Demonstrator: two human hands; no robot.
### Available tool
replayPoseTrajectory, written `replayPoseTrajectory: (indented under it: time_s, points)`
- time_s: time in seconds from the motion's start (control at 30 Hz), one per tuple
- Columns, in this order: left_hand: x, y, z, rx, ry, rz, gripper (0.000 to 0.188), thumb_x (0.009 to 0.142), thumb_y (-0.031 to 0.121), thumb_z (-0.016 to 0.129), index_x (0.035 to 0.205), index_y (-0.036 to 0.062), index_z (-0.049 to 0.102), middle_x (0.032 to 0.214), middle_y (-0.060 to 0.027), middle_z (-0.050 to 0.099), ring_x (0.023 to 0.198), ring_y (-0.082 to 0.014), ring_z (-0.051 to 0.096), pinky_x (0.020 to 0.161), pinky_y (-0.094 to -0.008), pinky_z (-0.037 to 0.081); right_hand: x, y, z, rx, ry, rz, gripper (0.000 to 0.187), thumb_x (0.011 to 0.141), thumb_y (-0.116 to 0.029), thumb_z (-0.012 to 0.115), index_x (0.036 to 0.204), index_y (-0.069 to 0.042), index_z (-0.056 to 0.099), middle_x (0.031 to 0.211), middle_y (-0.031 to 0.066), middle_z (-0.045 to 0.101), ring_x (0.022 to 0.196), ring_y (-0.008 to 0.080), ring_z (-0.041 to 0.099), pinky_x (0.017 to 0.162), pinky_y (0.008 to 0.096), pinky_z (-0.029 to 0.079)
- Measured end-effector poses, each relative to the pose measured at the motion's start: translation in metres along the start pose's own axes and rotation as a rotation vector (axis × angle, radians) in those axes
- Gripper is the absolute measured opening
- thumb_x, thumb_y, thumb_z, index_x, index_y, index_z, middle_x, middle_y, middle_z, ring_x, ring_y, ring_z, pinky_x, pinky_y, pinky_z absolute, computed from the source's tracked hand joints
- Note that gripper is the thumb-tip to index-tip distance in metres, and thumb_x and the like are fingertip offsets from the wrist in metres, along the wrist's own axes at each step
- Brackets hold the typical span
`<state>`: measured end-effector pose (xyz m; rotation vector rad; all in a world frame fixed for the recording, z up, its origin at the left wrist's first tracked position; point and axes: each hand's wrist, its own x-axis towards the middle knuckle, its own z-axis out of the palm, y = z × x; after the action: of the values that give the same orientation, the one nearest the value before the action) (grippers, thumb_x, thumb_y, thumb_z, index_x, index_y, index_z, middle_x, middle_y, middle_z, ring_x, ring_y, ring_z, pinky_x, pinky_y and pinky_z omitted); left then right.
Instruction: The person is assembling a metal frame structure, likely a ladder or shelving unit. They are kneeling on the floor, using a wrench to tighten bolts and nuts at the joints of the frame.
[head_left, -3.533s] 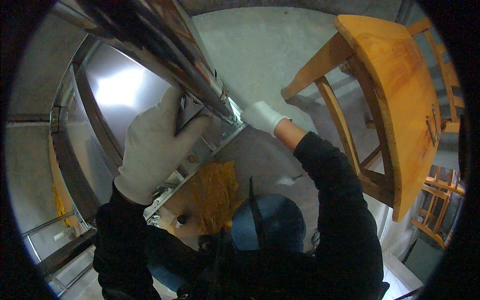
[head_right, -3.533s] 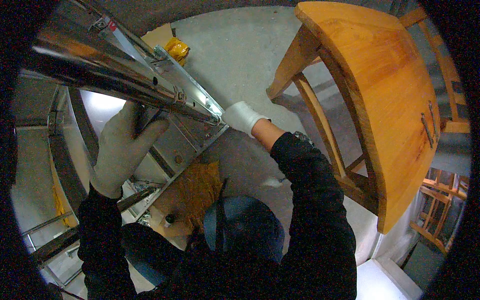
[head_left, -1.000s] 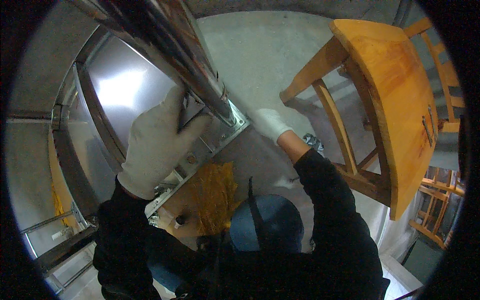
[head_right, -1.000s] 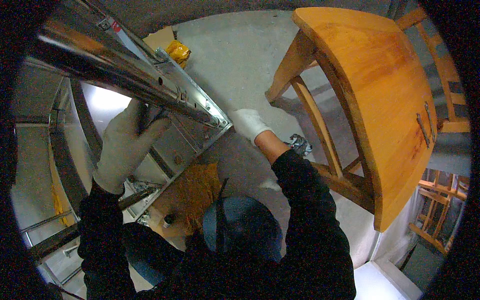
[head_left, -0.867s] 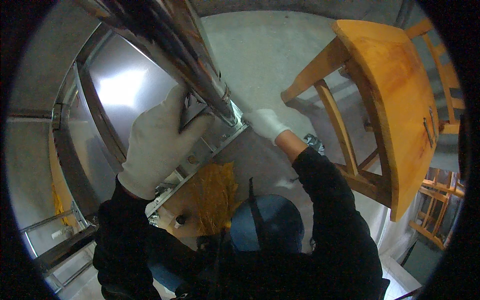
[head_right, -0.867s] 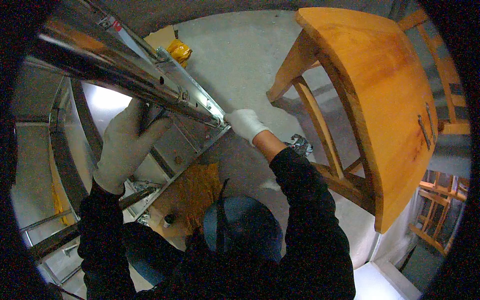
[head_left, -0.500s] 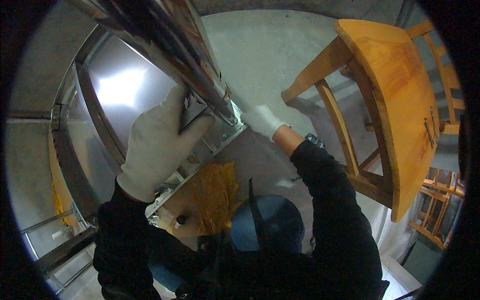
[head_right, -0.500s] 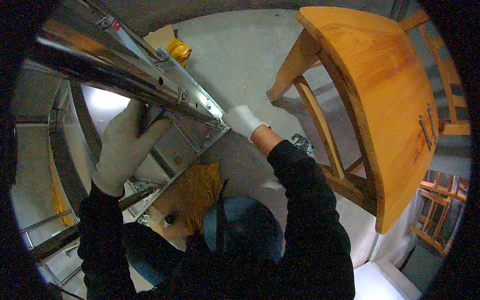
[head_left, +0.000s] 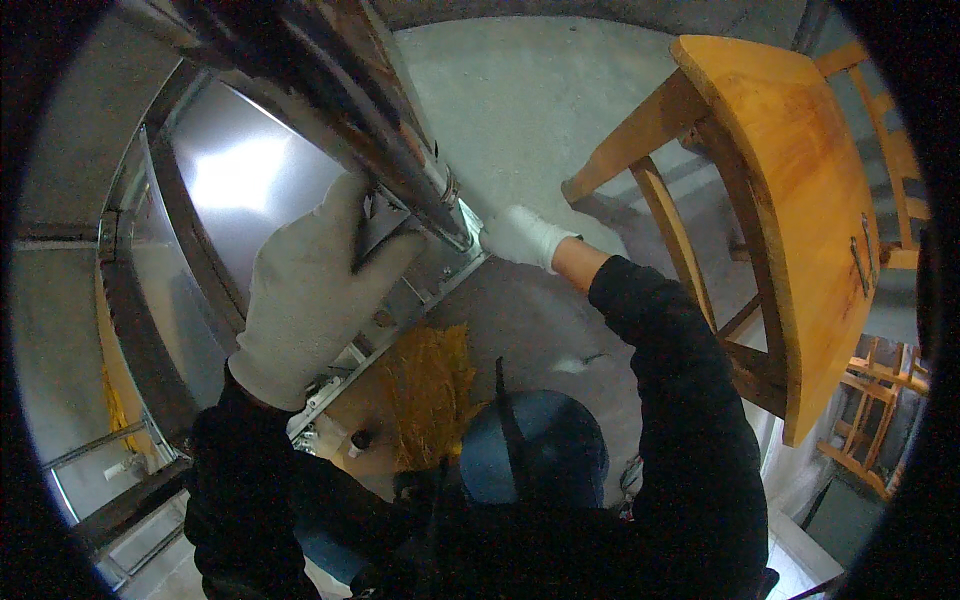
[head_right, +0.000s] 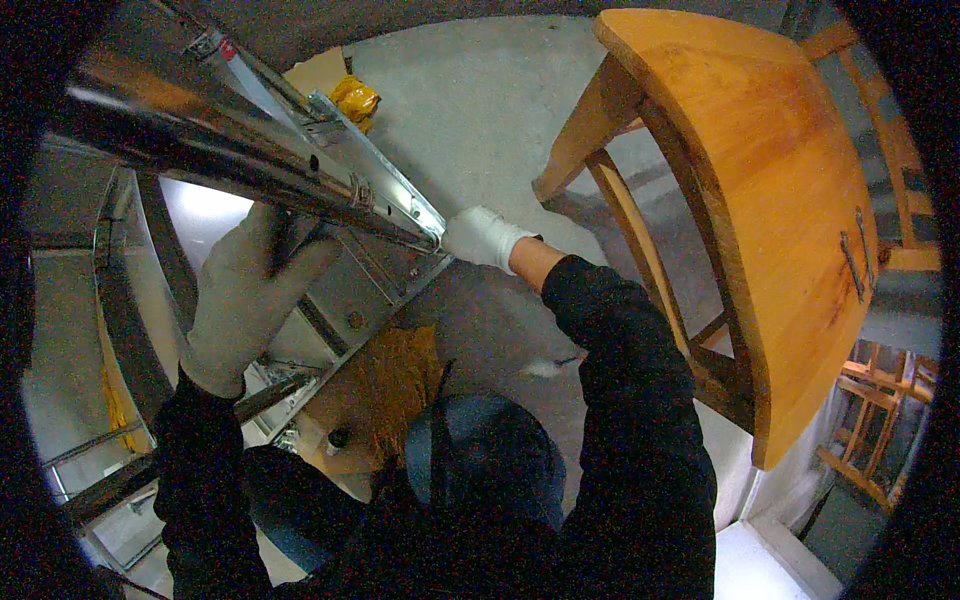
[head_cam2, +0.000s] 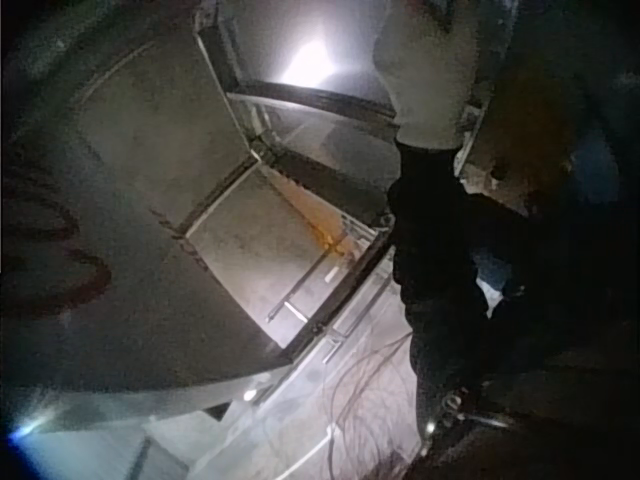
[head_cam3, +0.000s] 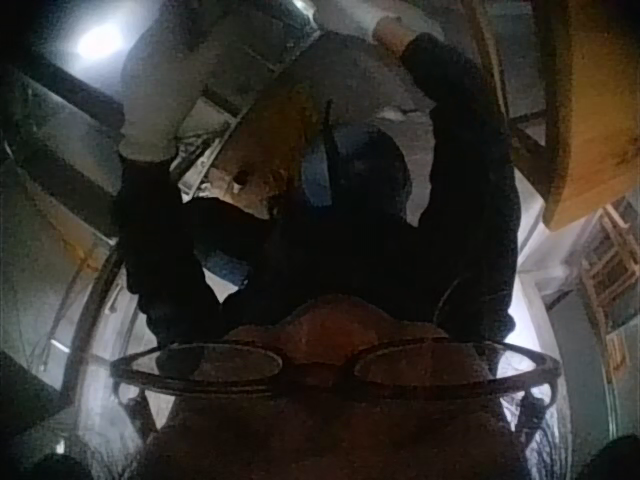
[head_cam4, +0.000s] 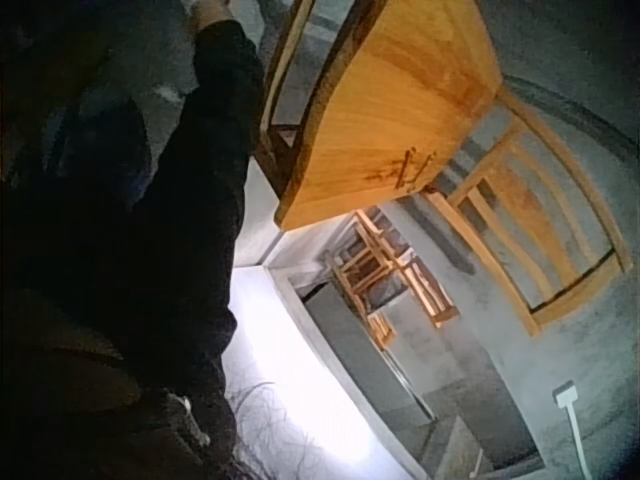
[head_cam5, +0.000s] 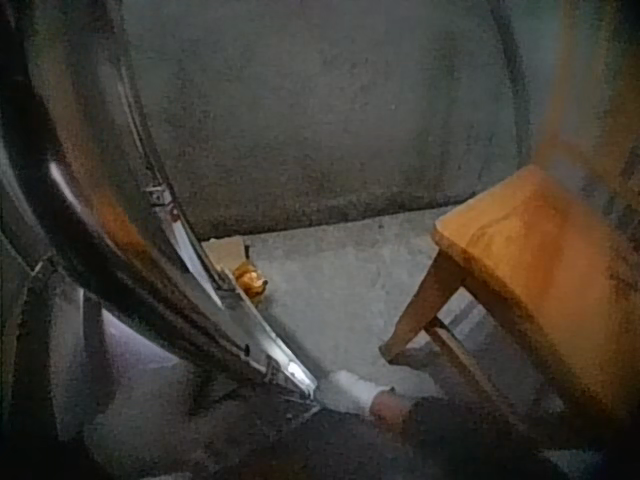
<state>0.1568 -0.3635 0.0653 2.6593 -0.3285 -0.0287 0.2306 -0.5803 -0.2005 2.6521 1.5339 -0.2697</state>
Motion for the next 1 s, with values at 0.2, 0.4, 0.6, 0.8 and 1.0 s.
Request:
replayPoseTrajectory:
  time_s: [0.2, 0.4, 0.6, 0.8, 1.0]
  points:
    - [-0.001, -0.005, 0.000, 0.002, 0.030, 0.057, 0.049, 0.083, 0.031, 0.067, 0.121, 0.0051, 0.048, 0.076, -0.0212, 0.062, 0.074, -0.0393, 0.064, 0.066, -0.0466, 0.050, 0.016, 0.005, 0.001, 0.023, 0.020, -0.043, 0.012, 0.075, -0.009, 0.059, 0.070, -0.006, 0.069, 0.071, 0.0122, 0.067, 0.067, 0.0328, 0.068, 0.054, 0.0404, 0.054]
    - [-0.001, -0.005, 0.002, 0.024, 0.050, 0.074, 0.049, 0.083, 0.030, 0.067, 0.120, 0.0047, 0.048, 0.078, -0.0209, 0.063, 0.074, -0.0388, 0.064, 0.066, -0.0464, 0.050, 0.018, 0.004, -0.007, -0.033, -0.144, -0.105, 0.011, 0.075, -0.010, 0.059, 0.072, -0.005, 0.069, 0.072, 0.0141, 0.067, 0.069, 0.0342, 0.068, 0.056, 0.0433, 0.053]
    - [0.002, -0.005, 0.002, 0.026, -0.026, -0.002, 0.047, 0.084, 0.030, 0.066, 0.120, 0.0055, 0.048, 0.081, -0.0214, 0.064, 0.076, -0.0392, 0.064, 0.067, -0.0462, 0.050, 0.001, -0.040, 0.022, 0.412, 0.068, 0.461, 0.015, 0.079, -0.011, 0.058, 0.078, -0.001, 0.069, 0.074, 0.0172, 0.067, 0.072, 0.0368, 0.068, 0.061, 0.0460, 0.053]
    - [0.000, 0.003, -0.003, 0.019, 0.018, 0.021, 0.046, 0.084, 0.031, 0.066, 0.117, 0.0051, 0.048, 0.080, -0.0208, 0.064, 0.076, -0.0386, 0.064, 0.067, -0.0461, 0.050, 0.041, -0.088, 0.060, 1.429, 0.523, 1.170, 0.019, 0.086, -0.012, 0.052, 0.091, 0.003, 0.064, 0.083, 0.0154, 0.065, 0.071, 0.0316, 0.065, 0.063, 0.0433, 0.050]
    - [0.000, -0.005, 0.001, 0.042, -0.004, 0.011, 0.048, 0.083, 0.033, 0.066, 0.119, 0.0051, 0.049, 0.080, -0.0207, 0.063, 0.076, -0.0375, 0.064, 0.068, -0.0454, 0.050, 0.044, -0.104, 0.060, 1.931, 0.744, 1.274, 0.021, 0.088, -0.013, 0.054, 0.099, 0.003, 0.060, 0.086, 0.0099, 0.063, 0.062, 0.0171, 0.061, 0.055, 0.0323, 0.049]
